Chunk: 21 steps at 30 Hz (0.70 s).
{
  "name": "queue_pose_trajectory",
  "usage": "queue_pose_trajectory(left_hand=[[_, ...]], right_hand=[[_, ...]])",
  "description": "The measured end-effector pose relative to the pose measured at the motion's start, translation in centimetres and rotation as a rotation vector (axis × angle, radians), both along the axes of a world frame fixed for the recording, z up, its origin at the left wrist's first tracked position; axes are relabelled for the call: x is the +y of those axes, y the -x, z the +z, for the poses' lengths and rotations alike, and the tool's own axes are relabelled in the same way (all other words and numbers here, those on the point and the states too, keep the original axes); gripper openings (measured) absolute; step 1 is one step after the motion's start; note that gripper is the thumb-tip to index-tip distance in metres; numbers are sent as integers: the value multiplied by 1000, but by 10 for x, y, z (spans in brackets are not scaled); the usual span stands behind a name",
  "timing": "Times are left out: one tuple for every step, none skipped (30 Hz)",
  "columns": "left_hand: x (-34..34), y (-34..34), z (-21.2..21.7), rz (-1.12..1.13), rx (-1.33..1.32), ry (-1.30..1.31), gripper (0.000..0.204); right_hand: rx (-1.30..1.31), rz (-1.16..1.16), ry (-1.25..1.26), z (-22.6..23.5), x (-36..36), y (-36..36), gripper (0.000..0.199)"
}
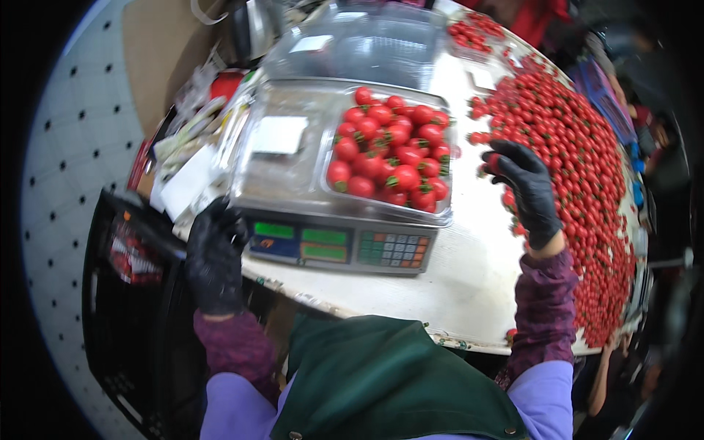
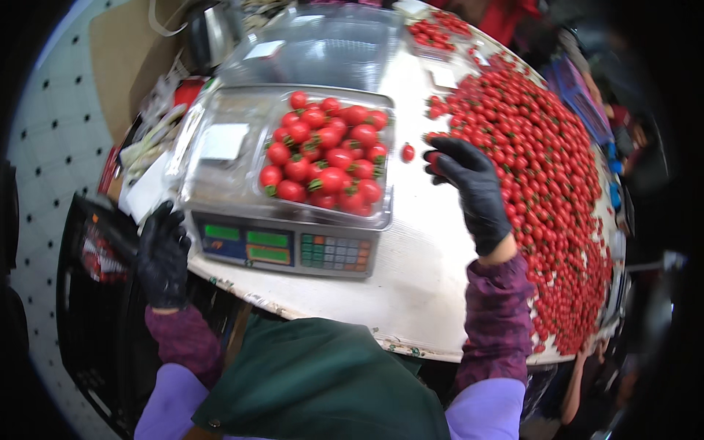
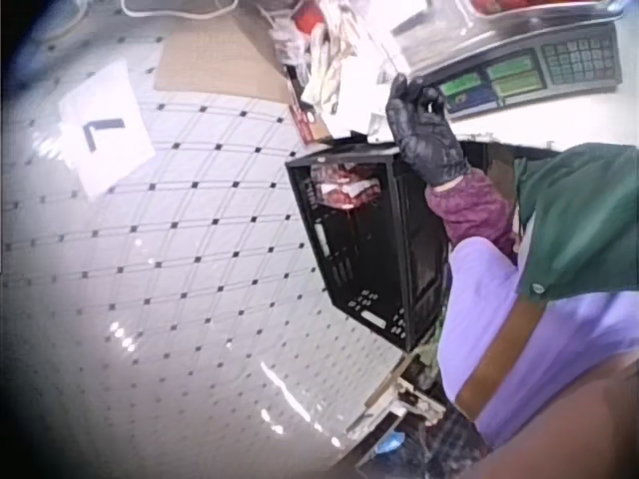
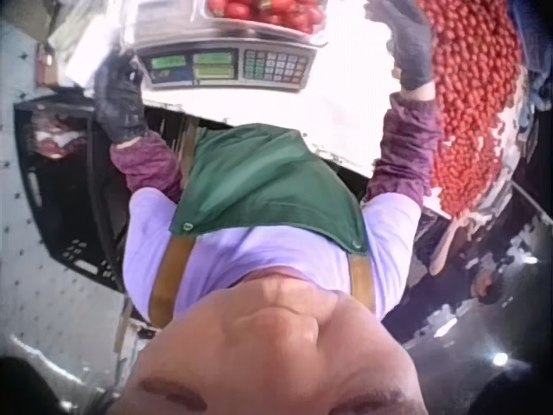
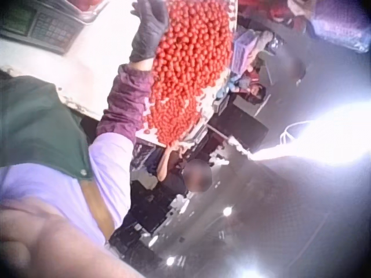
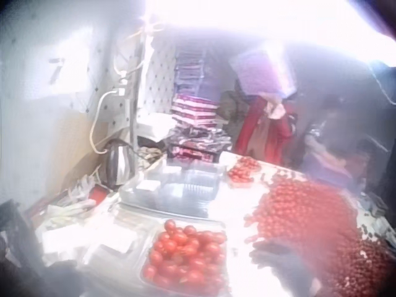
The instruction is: The person places cherry tomatoes into clear plastic containers, weighs them on a digital scale, and seals the containers with lids. The person repeats this process multiple times, handling tomatoes and containers by hand.
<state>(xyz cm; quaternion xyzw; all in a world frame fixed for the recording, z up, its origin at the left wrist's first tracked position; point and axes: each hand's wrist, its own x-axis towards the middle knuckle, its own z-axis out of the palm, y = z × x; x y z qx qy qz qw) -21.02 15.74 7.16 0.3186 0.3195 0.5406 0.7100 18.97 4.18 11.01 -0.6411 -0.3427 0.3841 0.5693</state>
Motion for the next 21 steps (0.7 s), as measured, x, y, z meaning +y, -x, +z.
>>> queue_pose_trajectory(left_hand=[[-1,-3,-3,12,-8,24,38],[-2,-3,-5,-16,5,48,38],[-4,0,-8,-35,19,71,39],[-5,2,-11,-41,37,58,39],[-2,11,-19,-122,16,47,38],[-3,7,-20,-111,37,51,37],[-2,3,-21,-97,58,55,37],[-2,3,-20,-106,52,54,37],[-1,4,-19,-117,24,85,37],[1,4,-20,-139,2,78,37],[0,7,-17,-148,4,65,37],[2,6,-17,-159,-30,70,37],[7,1,-21,-184,-76,78,38],[6,-1,-19,-163,-82,98,39],[3,-8,-19,-132,-29,89,40],[1,-17,-13,-194,-83,88,39],[-1,-25,-6,-254,-134,87,38],[-2,-31,-4,-272,-197,119,38],[1,-31,-8,-299,-263,156,39],[0,-31,-9,-269,-283,171,39],[-2,-30,-9,-227,-306,179,40]], right_hand=[[-1,-2,-29,-2,-1,-1,26],[9,-20,-44,-5,-2,-5,25],[19,-28,-60,-10,-4,-9,24],[57,-70,-67,-15,-3,-12,21],[110,-104,-53,-20,-6,-20,20],[156,-176,-27,-27,-10,-28,21],[203,-246,-1,-33,-15,-35,21],[243,-233,-16,-39,-16,-38,21],[281,-217,-31,-45,-16,-40,21],[311,-191,-37,-44,-12,-40,22],[263,-211,-46,-32,-2,-18,20],[154,-137,-124,-23,10,-2,20],[30,-78,-200,-13,17,12,20],[-157,-20,-284,-5,29,27,22],[-359,25,-361,2,36,39,23],[-504,61,-452,4,44,50,27],[-816,122,-461,2,51,51,32],[-993,164,-469,0,59,51,35],[-1175,203,-475,-2,65,53,38],[-1076,184,-472,-4,64,50,40],[-1045,104,-476,-4,65,47,36]])
